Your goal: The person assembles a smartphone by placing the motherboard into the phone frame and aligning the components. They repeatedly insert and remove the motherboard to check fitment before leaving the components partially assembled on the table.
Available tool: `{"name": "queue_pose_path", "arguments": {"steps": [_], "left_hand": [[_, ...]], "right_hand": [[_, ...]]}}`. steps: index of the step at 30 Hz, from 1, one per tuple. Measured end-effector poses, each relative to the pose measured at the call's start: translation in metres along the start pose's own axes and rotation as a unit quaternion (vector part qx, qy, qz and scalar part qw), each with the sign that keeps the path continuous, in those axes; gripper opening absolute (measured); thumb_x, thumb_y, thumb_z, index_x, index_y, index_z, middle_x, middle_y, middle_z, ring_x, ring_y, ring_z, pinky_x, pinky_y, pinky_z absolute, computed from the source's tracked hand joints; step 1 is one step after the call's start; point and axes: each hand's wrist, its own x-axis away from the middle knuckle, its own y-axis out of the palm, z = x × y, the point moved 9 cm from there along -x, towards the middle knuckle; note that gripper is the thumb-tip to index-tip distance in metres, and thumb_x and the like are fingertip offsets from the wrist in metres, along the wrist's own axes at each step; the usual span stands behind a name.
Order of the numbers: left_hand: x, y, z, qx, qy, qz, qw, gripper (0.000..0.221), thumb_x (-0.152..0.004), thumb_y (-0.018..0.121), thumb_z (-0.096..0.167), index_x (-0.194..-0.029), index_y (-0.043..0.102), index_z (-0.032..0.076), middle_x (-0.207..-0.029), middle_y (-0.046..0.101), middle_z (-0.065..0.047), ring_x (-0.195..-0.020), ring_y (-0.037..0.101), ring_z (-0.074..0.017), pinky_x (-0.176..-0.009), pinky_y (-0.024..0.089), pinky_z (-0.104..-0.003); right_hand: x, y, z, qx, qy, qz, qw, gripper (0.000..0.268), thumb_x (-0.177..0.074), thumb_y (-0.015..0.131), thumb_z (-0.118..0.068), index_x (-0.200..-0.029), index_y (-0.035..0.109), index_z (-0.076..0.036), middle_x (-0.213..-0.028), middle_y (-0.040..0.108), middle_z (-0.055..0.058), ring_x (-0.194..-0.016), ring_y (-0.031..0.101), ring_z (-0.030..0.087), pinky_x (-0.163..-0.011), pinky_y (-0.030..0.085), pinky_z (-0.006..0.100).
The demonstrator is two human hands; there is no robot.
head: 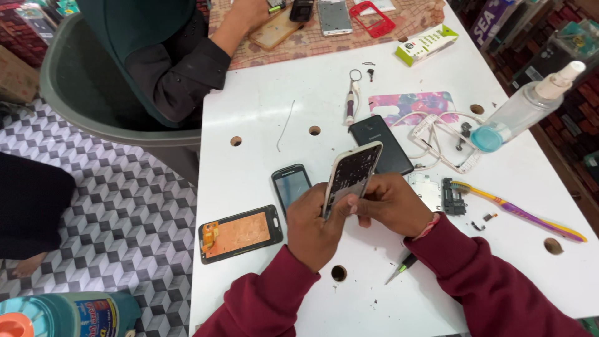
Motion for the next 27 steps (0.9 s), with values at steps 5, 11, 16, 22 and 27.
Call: {"name": "queue_pose_path", "arguments": {"steps": [5,11,16,22,27], "left_hand": [[0.000,-0.005,0.006,-0.054,0.026,0.021,0.998,0.027,-0.099,0.072,0.027,-0.090,0.067,0.003,-0.075,0.066,-0.008,-0.062,0.062,-0.0202,-0.054,0.048,-0.035],[-0.002,0.004,0.020,-0.090,0.056,-0.041,0.994,0.011,-0.094,0.075,0.009,-0.088,0.069,0.003,-0.073,0.064,-0.009,-0.060,0.060,-0.0242,-0.054,0.046,-0.037],[0.003,0.003,0.039,-0.177,0.145,-0.002,0.973,0.013,-0.085,0.075,0.000,-0.097,0.071,-0.001,-0.076,0.061,-0.007,-0.065,0.061,-0.0225,-0.053,0.048,-0.035],[0.006,-0.003,0.052,-0.285,0.200,0.033,0.937,0.028,-0.077,0.076,-0.005,-0.104,0.075,0.002,-0.078,0.063,-0.004,-0.067,0.059,-0.0180,-0.053,0.049,-0.032],[0.008,-0.004,0.057,-0.352,0.244,0.055,0.902,0.029,-0.077,0.077,-0.002,-0.105,0.076,0.003,-0.084,0.067,-0.001,-0.068,0.058,-0.0145,-0.054,0.049,-0.030]], "right_hand": [[0.005,-0.007,-0.026,-0.011,-0.096,0.014,0.995,0.031,-0.088,0.076,-0.013,-0.115,0.070,0.000,-0.095,0.071,0.006,-0.081,0.066,0.011,-0.065,0.054,0.028],[0.025,-0.028,-0.072,-0.057,-0.239,0.078,0.966,0.055,-0.090,0.077,-0.015,-0.139,0.055,-0.002,-0.114,0.065,0.010,-0.098,0.063,0.015,-0.080,0.057,0.031],[0.025,-0.023,-0.060,0.001,-0.216,0.096,0.972,0.045,-0.094,0.075,-0.007,-0.135,0.061,0.004,-0.118,0.063,0.014,-0.098,0.062,0.018,-0.084,0.056,0.034],[0.040,-0.012,-0.082,0.005,-0.312,0.044,0.949,0.056,-0.092,0.069,-0.013,-0.143,0.055,0.002,-0.144,0.048,0.013,-0.127,0.058,0.020,-0.107,0.052,0.034],[0.039,-0.007,-0.085,0.034,-0.292,0.073,0.953,0.056,-0.090,0.072,-0.015,-0.140,0.055,0.005,-0.149,0.048,0.018,-0.135,0.058,0.025,-0.113,0.051,0.039]]}}
